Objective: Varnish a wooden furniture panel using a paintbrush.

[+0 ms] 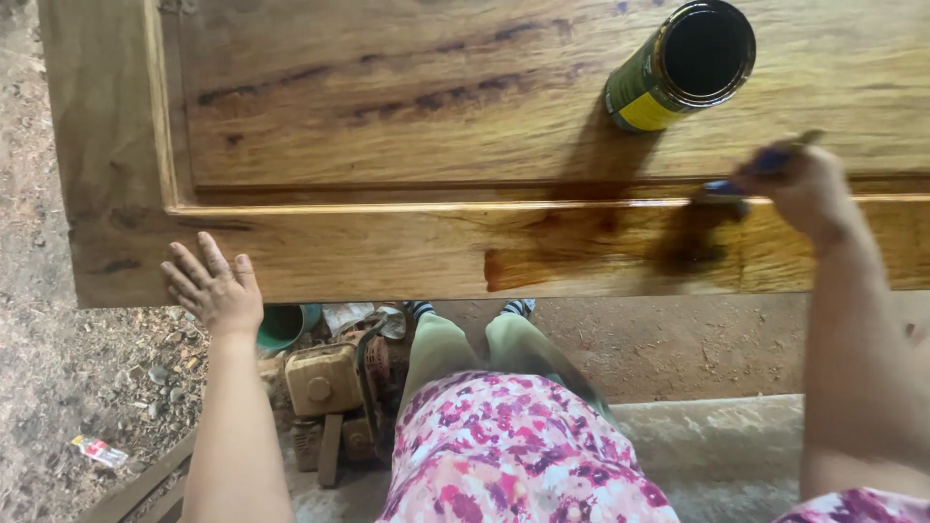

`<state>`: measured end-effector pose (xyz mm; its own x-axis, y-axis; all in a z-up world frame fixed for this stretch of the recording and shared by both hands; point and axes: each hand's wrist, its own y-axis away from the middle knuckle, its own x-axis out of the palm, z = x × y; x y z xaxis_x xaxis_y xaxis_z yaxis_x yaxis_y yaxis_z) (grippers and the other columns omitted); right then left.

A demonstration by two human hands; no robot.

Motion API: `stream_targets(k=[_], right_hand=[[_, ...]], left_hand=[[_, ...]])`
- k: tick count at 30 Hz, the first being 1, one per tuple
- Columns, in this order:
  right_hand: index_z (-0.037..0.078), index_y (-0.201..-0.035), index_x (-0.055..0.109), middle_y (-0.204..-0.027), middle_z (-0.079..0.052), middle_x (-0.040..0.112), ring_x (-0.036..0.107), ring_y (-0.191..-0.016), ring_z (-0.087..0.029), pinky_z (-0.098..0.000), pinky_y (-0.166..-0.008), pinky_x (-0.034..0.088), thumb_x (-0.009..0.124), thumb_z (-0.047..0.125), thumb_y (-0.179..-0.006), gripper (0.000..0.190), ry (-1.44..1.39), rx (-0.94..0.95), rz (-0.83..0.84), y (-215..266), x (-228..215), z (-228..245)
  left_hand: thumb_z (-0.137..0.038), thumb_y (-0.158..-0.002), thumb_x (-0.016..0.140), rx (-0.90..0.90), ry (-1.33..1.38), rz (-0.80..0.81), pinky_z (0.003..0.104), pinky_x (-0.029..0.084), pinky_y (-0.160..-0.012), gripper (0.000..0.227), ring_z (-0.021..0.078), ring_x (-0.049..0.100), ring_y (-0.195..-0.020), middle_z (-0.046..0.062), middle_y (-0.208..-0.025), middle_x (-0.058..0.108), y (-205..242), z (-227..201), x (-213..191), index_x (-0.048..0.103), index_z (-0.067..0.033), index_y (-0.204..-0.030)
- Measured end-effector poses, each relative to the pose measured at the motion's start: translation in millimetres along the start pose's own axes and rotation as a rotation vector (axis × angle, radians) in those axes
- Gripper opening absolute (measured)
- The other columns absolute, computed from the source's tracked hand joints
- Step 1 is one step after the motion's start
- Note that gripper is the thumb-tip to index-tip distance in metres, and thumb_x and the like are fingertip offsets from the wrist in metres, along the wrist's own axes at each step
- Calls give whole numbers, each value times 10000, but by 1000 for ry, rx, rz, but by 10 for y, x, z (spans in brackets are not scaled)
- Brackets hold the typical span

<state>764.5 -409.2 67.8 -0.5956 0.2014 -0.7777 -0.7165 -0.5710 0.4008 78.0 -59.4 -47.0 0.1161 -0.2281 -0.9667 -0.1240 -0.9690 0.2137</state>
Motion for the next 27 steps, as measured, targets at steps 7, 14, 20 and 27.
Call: stream_targets(k=[7,14,20,27], right_hand=[[31,-1089,645,-1065,-76,711,699,-1000,-197,-366,-979,613,733,68,-904,208,-819,-70,325,-413,1138,521],[24,-1051,666,-976,-55,737,694,-917,-122,-299,-861,600,780,13,-913,180,-467,-588,339,-99,2202,1961],[58,-1139,568,-1026,-31,709,716,-983,-138,-324,-932,632,747,-19,-894,313,-823,-559,366,43,2759,2804],[48,-1029,608,-975,-62,700,696,-917,-172,-349,-874,613,806,43,-895,239,-479,-420,257,-90,2038,2067]], left_hand=[[-585,-1072,235,-9,-6,-5,649,-34,-1271,717,479,-91,-1582,171,-1751,-50,-11,-15,13,88,-259,-1694],[-604,-1076,210,-9,-28,-5,650,-36,-1270,722,473,-80,-1584,165,-1750,-50,-4,-14,20,70,-264,-1696],[-606,-1079,205,-2,-20,7,648,-22,-1274,715,465,-62,-1586,158,-1751,-38,2,-39,-64,74,-258,-1689],[-558,-1097,256,104,-25,-78,669,26,-1257,694,538,-20,-1558,223,-1731,12,27,86,79,140,-217,-1691]])
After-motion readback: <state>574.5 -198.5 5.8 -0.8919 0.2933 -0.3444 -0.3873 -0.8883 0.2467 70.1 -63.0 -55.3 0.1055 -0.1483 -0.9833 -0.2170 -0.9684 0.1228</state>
